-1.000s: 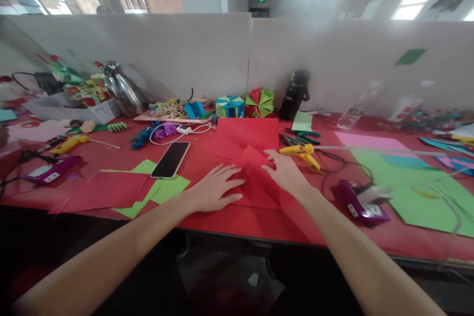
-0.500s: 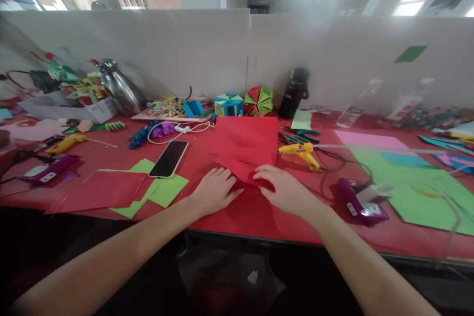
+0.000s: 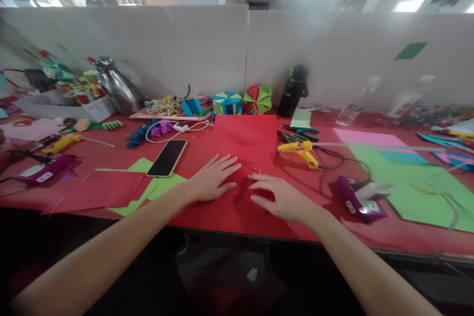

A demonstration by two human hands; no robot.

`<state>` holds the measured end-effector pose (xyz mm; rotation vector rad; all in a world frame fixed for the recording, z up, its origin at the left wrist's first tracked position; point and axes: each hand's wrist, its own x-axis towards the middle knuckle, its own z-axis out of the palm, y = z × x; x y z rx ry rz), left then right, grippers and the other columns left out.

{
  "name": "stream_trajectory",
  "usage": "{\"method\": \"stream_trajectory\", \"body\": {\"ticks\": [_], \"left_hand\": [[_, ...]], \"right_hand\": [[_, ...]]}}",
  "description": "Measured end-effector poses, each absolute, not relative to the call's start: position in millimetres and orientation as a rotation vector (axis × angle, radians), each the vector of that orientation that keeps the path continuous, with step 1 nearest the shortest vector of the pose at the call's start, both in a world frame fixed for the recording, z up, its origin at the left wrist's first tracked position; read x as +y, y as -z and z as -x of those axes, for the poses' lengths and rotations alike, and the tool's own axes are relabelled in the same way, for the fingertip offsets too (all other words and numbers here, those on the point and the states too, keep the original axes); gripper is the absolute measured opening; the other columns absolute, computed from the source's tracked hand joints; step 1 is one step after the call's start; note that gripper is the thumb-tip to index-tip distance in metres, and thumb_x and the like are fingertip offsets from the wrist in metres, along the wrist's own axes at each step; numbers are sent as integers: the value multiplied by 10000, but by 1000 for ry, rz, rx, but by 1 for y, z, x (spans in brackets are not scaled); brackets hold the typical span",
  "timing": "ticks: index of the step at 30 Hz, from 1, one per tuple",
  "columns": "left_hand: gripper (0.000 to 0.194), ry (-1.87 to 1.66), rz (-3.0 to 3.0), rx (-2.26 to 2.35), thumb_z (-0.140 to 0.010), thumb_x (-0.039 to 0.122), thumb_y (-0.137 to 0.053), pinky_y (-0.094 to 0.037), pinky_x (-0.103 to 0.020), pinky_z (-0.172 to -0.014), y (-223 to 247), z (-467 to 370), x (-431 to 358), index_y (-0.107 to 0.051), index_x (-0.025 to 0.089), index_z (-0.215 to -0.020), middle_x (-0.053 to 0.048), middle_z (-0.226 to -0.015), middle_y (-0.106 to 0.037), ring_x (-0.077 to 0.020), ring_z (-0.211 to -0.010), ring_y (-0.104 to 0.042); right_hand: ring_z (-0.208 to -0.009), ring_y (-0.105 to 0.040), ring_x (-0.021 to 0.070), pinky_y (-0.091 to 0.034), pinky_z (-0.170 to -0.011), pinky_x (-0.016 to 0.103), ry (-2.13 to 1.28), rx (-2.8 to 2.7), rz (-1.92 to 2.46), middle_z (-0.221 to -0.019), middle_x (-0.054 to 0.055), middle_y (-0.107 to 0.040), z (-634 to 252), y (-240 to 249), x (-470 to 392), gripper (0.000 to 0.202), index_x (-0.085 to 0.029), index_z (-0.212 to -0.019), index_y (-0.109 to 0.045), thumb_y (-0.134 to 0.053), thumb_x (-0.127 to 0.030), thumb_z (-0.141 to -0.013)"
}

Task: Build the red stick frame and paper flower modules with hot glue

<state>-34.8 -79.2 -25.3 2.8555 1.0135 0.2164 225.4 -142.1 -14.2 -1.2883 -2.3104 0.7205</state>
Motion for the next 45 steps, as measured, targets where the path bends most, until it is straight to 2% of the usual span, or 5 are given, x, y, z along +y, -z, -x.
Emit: {"method": "stream_trajectory", "body": {"ticks": [9, 17, 24, 31, 45], "left_hand": [[624, -264, -2849, 1140, -935, 560, -429, -195, -505, -1177, 25, 36, -86, -412, 205, -1449, -143, -1493, -444, -324, -1399, -371], [372, -526, -2373, 1075, -944, 536, -454, -457, -405, -897, -32, 35, -91, -598, 193, -926, -67, -989, -673, -233, -939, -621], [260, -568, -1779, 819, -913, 422, -574, -497, -299, -754, -52, 30, -97, -611, 187, -1018, -46, -974, -670, -183, -885, -626], [297, -665, -1566, 823, -854, 392, -669, -515, -328, -787, -41, 29, -102, -624, 156, -1027, -80, -1016, -679, -206, -907, -647], [206, -908, -1447, 749, -878, 350, -669, -467, -211, -652, -59, 31, -134, -591, 161, -909, -5, -834, -592, -107, -737, -558]], "right_hand": [[-705, -635, 213, -497, -657, 347, -774, -2068, 1736, -784, 52, -698, -243, 24, -122, 224, -217, -786, -635, -677, -437, -779], [-851, -671, 209, -553, -750, 337, -1175, -1543, 1302, -929, 40, -696, -218, -16, -119, 307, -209, -939, -596, -735, -403, -745], [-1025, -669, 230, -537, -907, 370, -1203, -1656, 1075, -1130, 60, -717, -188, -46, -113, 356, -221, -1114, -668, -723, -360, -791], [-755, -642, 180, -524, -703, 299, -938, -1677, 1241, -792, 12, -704, -180, -48, -122, 232, -205, -819, -696, -663, -434, -844], [-815, -652, 139, -523, -758, 230, -760, -1731, 1180, -889, -20, -711, -166, -69, -162, 81, -238, -933, -686, -666, -260, -858]]}}
